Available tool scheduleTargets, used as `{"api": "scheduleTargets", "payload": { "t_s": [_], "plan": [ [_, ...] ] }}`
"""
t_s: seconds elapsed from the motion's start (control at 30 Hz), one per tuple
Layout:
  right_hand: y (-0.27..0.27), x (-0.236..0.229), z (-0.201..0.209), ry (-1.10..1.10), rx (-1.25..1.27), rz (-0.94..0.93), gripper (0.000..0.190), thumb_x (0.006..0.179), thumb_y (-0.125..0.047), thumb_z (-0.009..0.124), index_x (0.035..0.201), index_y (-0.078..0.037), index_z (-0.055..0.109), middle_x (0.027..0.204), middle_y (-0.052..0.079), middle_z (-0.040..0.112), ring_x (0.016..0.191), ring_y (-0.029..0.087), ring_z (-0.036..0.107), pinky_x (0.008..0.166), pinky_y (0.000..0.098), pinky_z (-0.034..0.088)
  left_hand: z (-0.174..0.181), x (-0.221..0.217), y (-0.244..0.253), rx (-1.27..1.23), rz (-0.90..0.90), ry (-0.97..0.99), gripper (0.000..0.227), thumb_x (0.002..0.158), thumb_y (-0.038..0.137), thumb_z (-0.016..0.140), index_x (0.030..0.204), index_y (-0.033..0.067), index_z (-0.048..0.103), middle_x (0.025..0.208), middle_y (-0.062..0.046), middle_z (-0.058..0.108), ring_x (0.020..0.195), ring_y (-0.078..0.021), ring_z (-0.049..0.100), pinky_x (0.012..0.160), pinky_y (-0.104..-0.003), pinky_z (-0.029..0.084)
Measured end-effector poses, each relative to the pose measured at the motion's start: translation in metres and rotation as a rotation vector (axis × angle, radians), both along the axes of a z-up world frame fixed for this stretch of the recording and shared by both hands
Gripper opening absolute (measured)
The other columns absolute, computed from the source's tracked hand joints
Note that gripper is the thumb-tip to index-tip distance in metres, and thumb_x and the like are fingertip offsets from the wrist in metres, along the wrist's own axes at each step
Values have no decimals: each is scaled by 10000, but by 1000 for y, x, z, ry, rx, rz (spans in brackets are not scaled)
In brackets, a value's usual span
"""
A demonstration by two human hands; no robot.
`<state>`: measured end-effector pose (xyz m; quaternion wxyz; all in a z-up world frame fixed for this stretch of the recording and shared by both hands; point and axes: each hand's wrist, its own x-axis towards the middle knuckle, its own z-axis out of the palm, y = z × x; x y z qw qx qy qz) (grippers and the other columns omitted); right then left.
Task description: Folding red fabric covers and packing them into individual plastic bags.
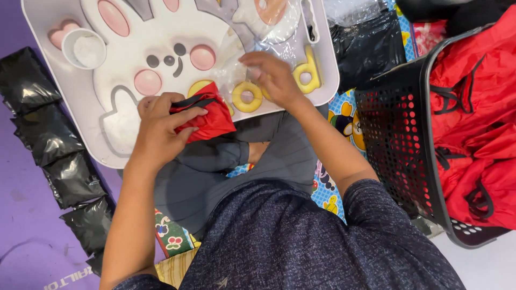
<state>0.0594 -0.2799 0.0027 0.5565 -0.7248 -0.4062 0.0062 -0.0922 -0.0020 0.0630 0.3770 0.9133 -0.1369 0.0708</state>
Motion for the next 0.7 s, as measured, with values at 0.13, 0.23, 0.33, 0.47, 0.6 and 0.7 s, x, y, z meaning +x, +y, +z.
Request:
{"api": "scheduleTargets", "payload": {
  "t_s": [0.13, 0.23, 0.33, 0.47, 0.6, 0.7],
  "plan": [
    [2, 0, 6, 264, 225, 14, 245, 1060, -151, 541, 1218, 28, 596, 1232, 132, 581, 1144, 236, 580, 1085, 357, 481, 21, -11, 16, 53, -1, -46, 411, 715, -24, 776, 1090, 142, 809, 1226, -144, 608, 1116, -323, 506, 1095, -464, 288],
    [4, -2, 14, 363, 234, 95, 326, 1023, -85, 646, 1314, 3, 531, 1320, 106, 511, 1197, 261, 607, 1098, 365, 501, 49, -9, 19, 97, -17, -87, 425, 728, -59, 753, 1104, 131, 814, 1238, -169, 614, 1037, -334, 499, 1063, -463, 311],
    [11, -8, 46, 181, 163, 120, 547, 971, -296, 764, 1386, -54, 503, 1433, 94, 413, 1331, 275, 503, 1220, 465, 486, 77, 7, 9, 177, -113, -181, 345, 799, -4, 758, 1114, 122, 821, 1114, -149, 614, 949, -293, 534, 1021, -468, 300],
    [24, -14, 100, 109, -233, 196, 1178, 590, -315, 1032, 1545, -161, 361, 1406, 58, 556, 1231, 280, 648, 1034, 407, 528, 91, 44, -18, 298, -264, -295, 273, 809, 67, 744, 1059, 148, 819, 1191, -99, 641, 989, -303, 531, 1024, -469, 298],
    [20, -3, 133, -37, -426, 60, 718, 703, -255, 926, 1333, -106, 615, 1076, 58, 773, 829, 247, 704, 738, 341, 519, 102, 82, -46, 237, -329, -444, 109, 864, 137, 769, 784, 136, 695, 1256, -26, 672, 1015, -247, 534, 1049, -427, 302],
    [-16, 3, 105, -114, -466, -217, 689, 709, -170, 932, 1297, 40, 640, 1104, 163, 772, 878, 325, 723, 777, 380, 536, 70, 99, -46, -9, -191, -433, 587, 815, -11, 901, 1365, 53, 707, 1439, -201, 479, 1249, -457, 511, 1068, -545, 451]
  ]
}}
